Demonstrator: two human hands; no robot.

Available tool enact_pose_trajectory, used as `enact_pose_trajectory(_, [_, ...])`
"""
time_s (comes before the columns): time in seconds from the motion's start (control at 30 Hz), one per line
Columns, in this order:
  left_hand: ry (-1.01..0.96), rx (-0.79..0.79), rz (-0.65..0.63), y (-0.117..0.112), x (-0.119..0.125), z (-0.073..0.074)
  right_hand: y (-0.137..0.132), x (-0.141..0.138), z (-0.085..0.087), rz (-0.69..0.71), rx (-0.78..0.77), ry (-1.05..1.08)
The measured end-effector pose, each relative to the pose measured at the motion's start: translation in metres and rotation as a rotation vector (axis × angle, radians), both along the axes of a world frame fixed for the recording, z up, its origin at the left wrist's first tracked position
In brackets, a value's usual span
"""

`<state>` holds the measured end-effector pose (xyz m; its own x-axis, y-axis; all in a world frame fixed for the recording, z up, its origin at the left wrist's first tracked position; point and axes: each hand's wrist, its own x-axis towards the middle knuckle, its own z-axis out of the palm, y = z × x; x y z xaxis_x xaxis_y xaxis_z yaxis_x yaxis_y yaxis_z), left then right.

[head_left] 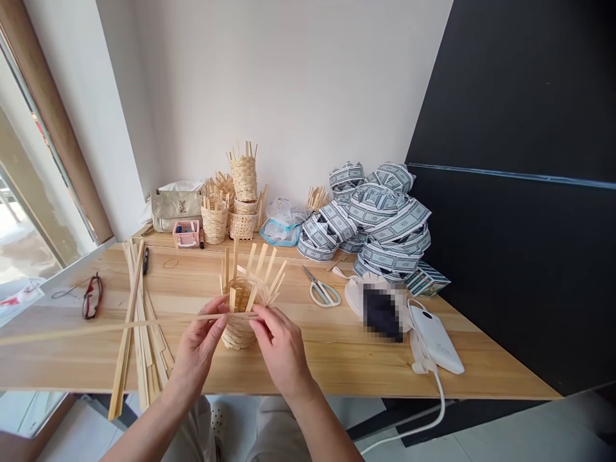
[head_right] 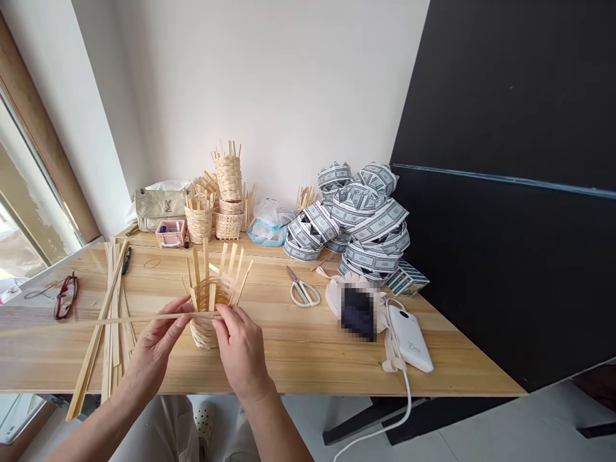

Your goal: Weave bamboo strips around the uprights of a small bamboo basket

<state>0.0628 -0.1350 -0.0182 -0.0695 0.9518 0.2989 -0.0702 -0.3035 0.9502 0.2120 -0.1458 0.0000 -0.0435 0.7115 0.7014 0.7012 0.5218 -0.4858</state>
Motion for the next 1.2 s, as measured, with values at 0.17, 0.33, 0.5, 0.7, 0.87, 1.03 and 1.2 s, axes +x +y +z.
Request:
enact_pose_trajectory(0.17, [0.175,0.158,-0.13,0.009,-0.009,0.004,0.001,0.004,0.004,-0.024,-0.099,-0.034])
enact_pose_trajectory(0.33, [0.134,0.124,-0.218,0.021,-0.014,0.015,0.001,0.004,0.003,-0.067,-0.065,-0.09])
enact_pose_trajectory(0.5, [0.055,-0.035,-0.409,0.02,-0.016,0.029,0.0,0.002,-0.001,-0.143,0.018,-0.169])
enact_pose_trajectory(0.7, [-0.084,0.063,-0.299,0.015,-0.009,0.018,-0.004,-0.003,0.0,-0.178,0.128,-0.238])
enact_pose_trajectory(0.87, [-0.297,-0.041,-0.123,-0.001,0.008,0.012,-0.005,-0.005,0.002,-0.197,0.129,-0.229])
enact_pose_trajectory(1.03, [-0.46,-0.044,-0.032,-0.017,0.023,0.013,-0.002,-0.008,-0.002,-0.243,0.106,-0.175])
enact_pose_trajectory(1.2, [-0.332,-0.083,0.0,-0.021,0.023,0.008,0.0,-0.007,-0.004,-0.273,0.077,-0.146])
